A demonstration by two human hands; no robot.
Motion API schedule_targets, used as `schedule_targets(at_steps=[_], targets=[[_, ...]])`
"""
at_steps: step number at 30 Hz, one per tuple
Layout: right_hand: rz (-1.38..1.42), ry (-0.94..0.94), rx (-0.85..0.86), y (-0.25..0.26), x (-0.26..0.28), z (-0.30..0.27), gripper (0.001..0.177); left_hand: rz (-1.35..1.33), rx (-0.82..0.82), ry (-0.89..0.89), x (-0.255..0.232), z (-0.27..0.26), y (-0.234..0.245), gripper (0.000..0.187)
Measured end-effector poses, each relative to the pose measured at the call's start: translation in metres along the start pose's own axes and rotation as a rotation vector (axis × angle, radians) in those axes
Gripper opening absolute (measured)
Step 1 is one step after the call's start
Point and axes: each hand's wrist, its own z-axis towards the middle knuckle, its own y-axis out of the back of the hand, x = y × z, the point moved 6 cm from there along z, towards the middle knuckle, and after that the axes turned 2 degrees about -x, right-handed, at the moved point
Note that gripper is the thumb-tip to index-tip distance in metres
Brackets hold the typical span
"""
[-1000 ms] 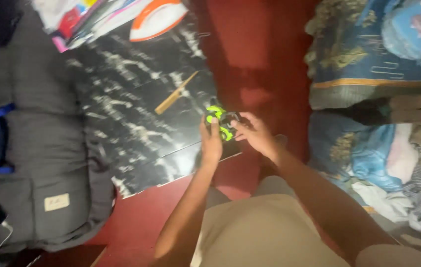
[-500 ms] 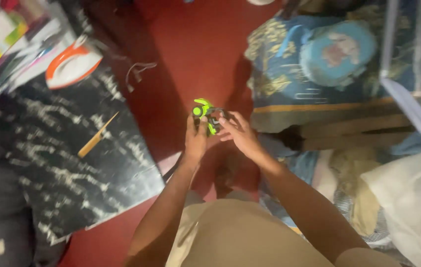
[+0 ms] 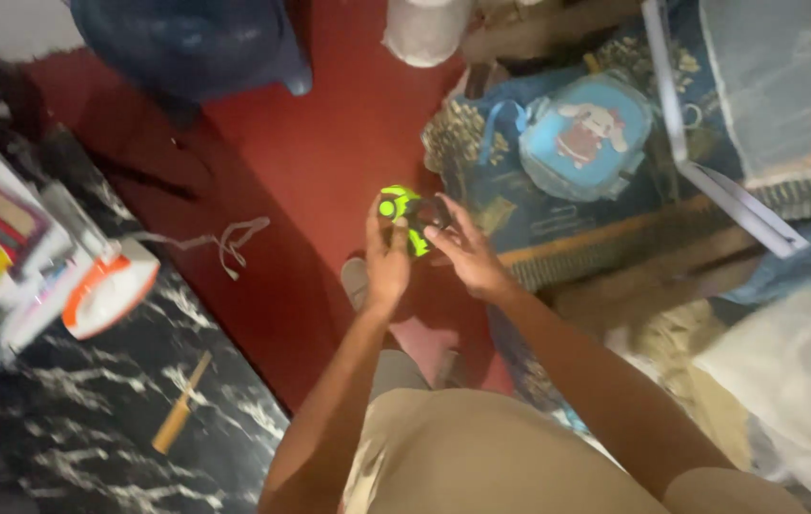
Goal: Sort and organize various household items including an iron and a gift box.
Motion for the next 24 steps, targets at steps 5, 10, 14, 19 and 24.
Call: schedule_targets(at_steps=[5, 10, 14, 19, 24], targets=[[0.041, -0.088, -0.138, -0.002, 0.007, 0.076, 0.068, -0.031, 0.082, -0.005, 0.001, 0.088, -0.001, 0.054], [-0.340, 0.133, -0.193, -0.010, 0.017, 0.154, 0.060, 0.027, 0.188, 0.005, -0.009, 0.179, 0.001, 0.051], [-0.108, 0.133, -0.246, -0.010, 0.035, 0.198, 0.063, 0.221, 0.260, 0.062, -0.019, 0.236, -0.010, 0.056], [-0.077, 0.014, -0.392, 0.014, 0.049, 0.250, 0.068, 0.213, 0.359, 0.029, -0.027, 0.306, -0.048, 0.057], [0.163, -0.009, -0.501, 0.066, 0.042, 0.312, 0.068, 0.274, 0.433, 0.089, -0.040, 0.368, -0.103, 0.055]])
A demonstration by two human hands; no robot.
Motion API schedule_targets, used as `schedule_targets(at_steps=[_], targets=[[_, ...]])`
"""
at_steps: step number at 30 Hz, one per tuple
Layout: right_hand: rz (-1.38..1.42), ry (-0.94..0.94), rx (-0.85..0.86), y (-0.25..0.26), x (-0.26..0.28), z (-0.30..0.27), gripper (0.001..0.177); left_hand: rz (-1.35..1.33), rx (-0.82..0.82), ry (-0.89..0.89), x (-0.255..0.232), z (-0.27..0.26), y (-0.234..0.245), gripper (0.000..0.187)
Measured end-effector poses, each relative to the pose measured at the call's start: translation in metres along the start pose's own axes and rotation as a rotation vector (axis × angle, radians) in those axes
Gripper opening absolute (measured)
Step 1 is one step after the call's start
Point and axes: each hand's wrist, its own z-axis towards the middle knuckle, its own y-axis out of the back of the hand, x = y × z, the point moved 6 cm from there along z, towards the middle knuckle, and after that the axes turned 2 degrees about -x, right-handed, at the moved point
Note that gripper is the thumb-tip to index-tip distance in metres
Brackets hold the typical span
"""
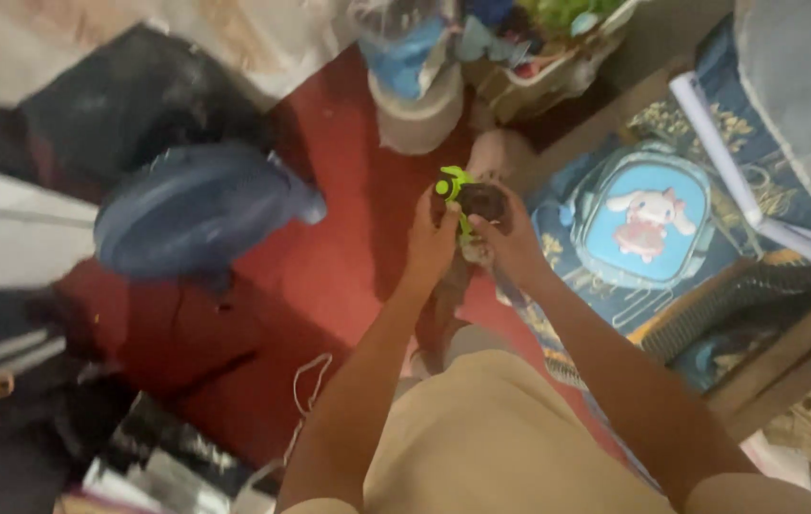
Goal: Sort and organize various household items including an iron and a gift box.
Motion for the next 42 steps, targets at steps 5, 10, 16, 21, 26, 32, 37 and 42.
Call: schedule_targets(at_steps=[5, 10, 16, 21, 26, 32, 37, 42], targets=[[-0.065, 0.045, -0.072, 0.011, 0.006, 0.063, 0.060, -0.129, 0.082, -0.078, 0.004, 0.080, -0.019, 0.055], [0.054, -0.078, -0.116, 0.003, 0.020, 0.124, 0.059, -0.140, 0.165, -0.012, -0.032, 0.142, -0.016, 0.056], [-0.216, -0.010, -0.254, -0.007, 0.028, 0.180, 0.066, 0.072, 0.272, -0.150, 0.009, 0.240, -0.020, 0.059], [-0.020, -0.109, -0.352, -0.032, 0.026, 0.223, 0.068, -0.073, 0.430, -0.019, -0.001, 0.291, -0.017, 0.063], [0.055, -0.041, -0.469, -0.040, 0.038, 0.242, 0.067, 0.040, 0.538, 0.061, -0.019, 0.327, -0.029, 0.063], [-0.023, -0.041, -0.556, -0.016, 0.055, 0.262, 0.065, 0.101, 0.585, 0.026, -0.035, 0.351, -0.063, 0.060], [-0.012, 0.080, -0.584, 0.030, 0.071, 0.287, 0.065, 0.132, 0.609, -0.073, -0.050, 0.372, -0.115, 0.060], [-0.454, -0.007, -0.769, 0.111, 0.091, 0.315, 0.066, 0.154, 0.639, -0.042, -0.051, 0.396, -0.193, 0.064]])
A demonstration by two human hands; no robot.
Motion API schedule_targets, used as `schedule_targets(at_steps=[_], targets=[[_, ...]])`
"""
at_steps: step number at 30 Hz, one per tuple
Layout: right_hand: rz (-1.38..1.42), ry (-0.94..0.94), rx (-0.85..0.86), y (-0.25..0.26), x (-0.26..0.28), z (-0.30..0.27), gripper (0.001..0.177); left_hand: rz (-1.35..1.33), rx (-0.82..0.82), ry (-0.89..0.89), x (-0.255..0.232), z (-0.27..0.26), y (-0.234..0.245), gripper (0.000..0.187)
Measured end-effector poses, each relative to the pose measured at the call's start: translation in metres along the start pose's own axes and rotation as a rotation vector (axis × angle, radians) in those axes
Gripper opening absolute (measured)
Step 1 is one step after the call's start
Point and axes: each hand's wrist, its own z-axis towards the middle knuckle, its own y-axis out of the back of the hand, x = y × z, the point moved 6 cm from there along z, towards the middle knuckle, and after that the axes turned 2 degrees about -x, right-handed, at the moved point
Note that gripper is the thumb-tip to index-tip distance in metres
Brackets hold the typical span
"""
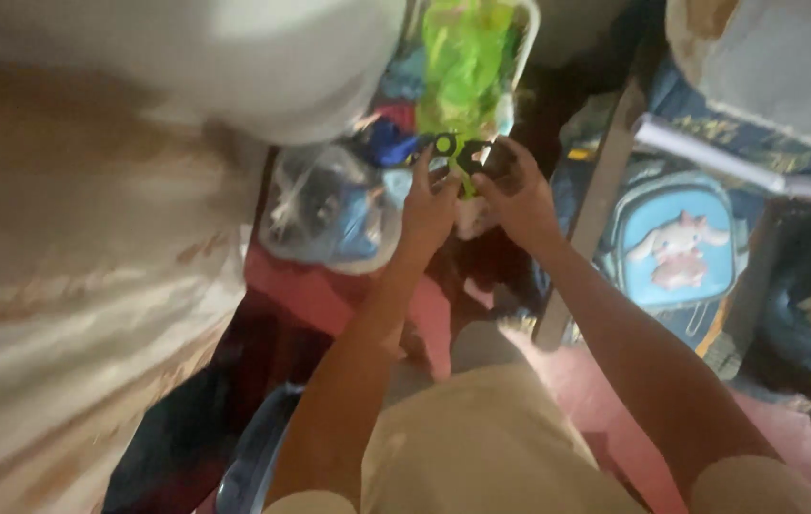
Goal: Sort and organize various household items including an iron and a gift box.
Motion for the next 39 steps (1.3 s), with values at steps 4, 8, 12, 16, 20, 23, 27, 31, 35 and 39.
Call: schedule_targets(at_steps=[4, 8, 12, 16, 20, 23, 27, 31, 35, 39], targets=[[-0.110, 0.067, -0.069, 0.027, -0.041, 0.079, 0.068, -0.049, 0.042, 0.105, 0.018, 0.054, -0.035, 0.063], [-0.289, 0.125, -0.115, 0.040, -0.074, 0.153, 0.072, 0.097, 0.035, 0.016, 0.045, 0.099, -0.063, 0.056], [-0.327, 0.008, -0.072, 0.031, -0.088, 0.212, 0.072, 0.253, 0.062, -0.129, 0.060, 0.129, -0.087, 0.053], [-0.434, -0.093, -0.048, 0.012, -0.120, 0.249, 0.073, 0.435, 0.088, -0.248, 0.065, 0.146, -0.104, 0.058], [-0.489, 0.342, -0.046, -0.015, -0.132, 0.266, 0.060, 0.582, 0.132, -0.261, 0.072, 0.159, -0.113, 0.064], [-0.611, 0.348, -0.033, -0.025, -0.173, 0.280, 0.050, 0.661, 0.174, -0.212, 0.070, 0.165, -0.115, 0.067], [-0.725, 0.331, 0.025, -0.025, -0.178, 0.293, 0.041, 0.761, 0.241, -0.126, 0.058, 0.173, -0.117, 0.068], [-0.755, 0.314, 0.074, -0.025, -0.173, 0.287, 0.041, 0.752, 0.248, -0.110, 0.068, 0.170, -0.115, 0.067], [-0.703, 0.423, 0.003, -0.010, -0.165, 0.267, 0.047, 0.574, 0.172, -0.252, 0.074, 0.159, -0.105, 0.064], [-0.647, 0.539, -0.083, 0.012, -0.149, 0.240, 0.053, 0.412, 0.121, -0.340, 0.051, 0.141, -0.088, 0.052]])
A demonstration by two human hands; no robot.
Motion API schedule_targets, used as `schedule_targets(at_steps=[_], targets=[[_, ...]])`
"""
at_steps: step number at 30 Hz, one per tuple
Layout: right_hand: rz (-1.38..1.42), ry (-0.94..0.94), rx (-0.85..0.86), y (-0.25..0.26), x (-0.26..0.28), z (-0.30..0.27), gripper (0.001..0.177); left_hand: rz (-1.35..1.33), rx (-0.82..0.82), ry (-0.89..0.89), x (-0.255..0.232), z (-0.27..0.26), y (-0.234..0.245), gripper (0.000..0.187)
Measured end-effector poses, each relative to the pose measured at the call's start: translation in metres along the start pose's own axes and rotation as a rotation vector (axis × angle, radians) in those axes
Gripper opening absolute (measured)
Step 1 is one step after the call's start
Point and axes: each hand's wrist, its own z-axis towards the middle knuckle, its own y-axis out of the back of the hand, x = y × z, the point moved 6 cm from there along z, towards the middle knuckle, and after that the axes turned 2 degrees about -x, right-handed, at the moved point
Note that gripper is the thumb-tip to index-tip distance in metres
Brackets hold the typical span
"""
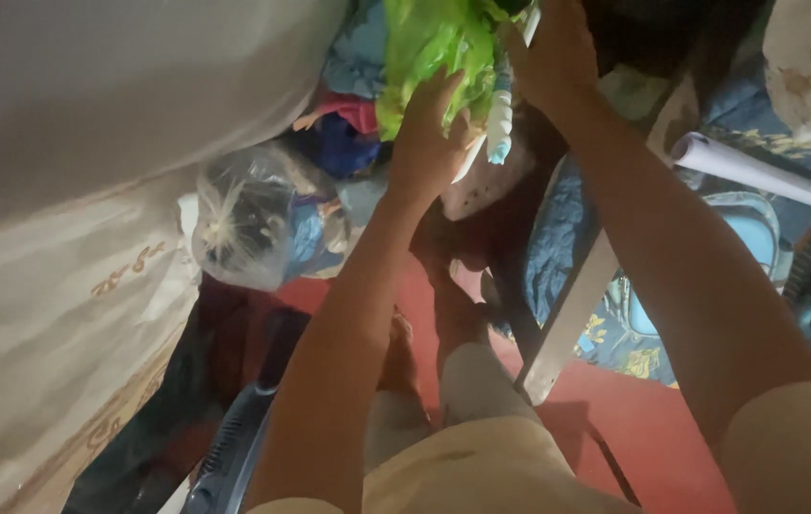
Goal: Sort and organize various household items including an iron and a gift box.
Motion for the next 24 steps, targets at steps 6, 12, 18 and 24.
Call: schedule_targets(at_steps=[6, 12, 18, 24], targets=[[0.381, -0.247, -0.035, 0.061, 0.057, -0.033, 0.045, -0.101, -0.105, 0.102, -0.012, -0.051, 0.037, 0.039], [0.501, -0.612, -0.034, 0.072, 0.108, -0.120, 0.025, -0.170, -0.138, 0.196, -0.009, -0.123, 0.053, 0.030], [0.870, -0.863, 0.059, 0.022, 0.151, -0.217, 0.023, -0.129, -0.209, 0.126, -0.011, -0.200, 0.053, 0.027], [1.078, -1.041, 0.002, -0.036, 0.177, -0.329, 0.021, -0.192, -0.113, 0.135, 0.016, -0.282, 0.045, 0.029]])
